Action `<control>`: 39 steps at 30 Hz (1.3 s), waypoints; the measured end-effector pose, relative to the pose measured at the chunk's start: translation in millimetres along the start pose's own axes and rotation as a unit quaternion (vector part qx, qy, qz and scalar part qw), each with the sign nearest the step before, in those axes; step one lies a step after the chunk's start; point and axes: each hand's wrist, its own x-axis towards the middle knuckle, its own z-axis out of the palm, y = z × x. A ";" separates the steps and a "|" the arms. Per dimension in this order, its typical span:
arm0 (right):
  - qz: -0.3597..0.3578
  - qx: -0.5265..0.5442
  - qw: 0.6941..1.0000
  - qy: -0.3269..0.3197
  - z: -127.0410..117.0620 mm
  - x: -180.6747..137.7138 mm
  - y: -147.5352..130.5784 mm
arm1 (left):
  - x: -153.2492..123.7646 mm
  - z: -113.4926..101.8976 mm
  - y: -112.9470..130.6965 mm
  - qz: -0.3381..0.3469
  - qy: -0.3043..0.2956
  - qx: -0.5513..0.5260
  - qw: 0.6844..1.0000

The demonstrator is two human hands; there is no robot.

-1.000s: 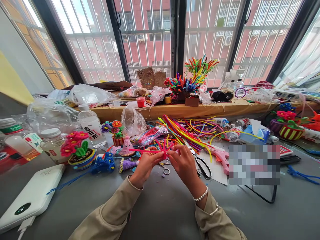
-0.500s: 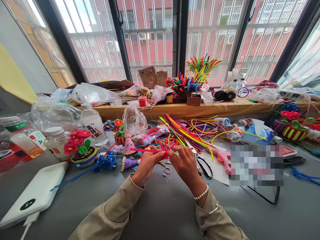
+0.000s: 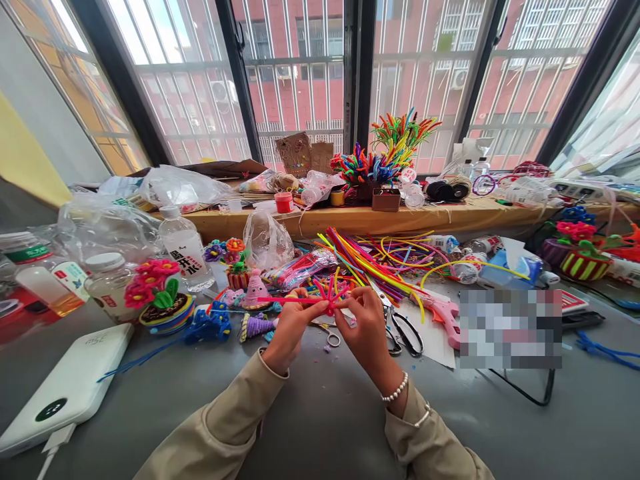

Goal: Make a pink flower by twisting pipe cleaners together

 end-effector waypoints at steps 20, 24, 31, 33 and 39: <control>0.374 0.373 0.827 -0.193 -9.3 10.9 1.7 | -1.6 -1.2 6.6 0.009 -0.049 0.021 0.999; 0.297 0.282 0.897 -0.169 -7.0 10.0 0.3 | -1.6 -1.2 7.1 -0.010 -0.063 0.023 0.998; 0.246 0.222 0.931 -0.150 -1.4 5.3 5.0 | 1.3 -2.9 2.2 -0.031 -0.058 0.047 0.997; 0.250 0.220 0.930 -0.156 -1.2 4.8 6.2 | 0.9 -2.9 2.8 -0.028 -0.052 0.060 0.996; 0.259 0.236 0.921 -0.172 -2.8 5.5 3.6 | 1.4 -3.8 3.7 -0.014 -0.051 0.065 0.996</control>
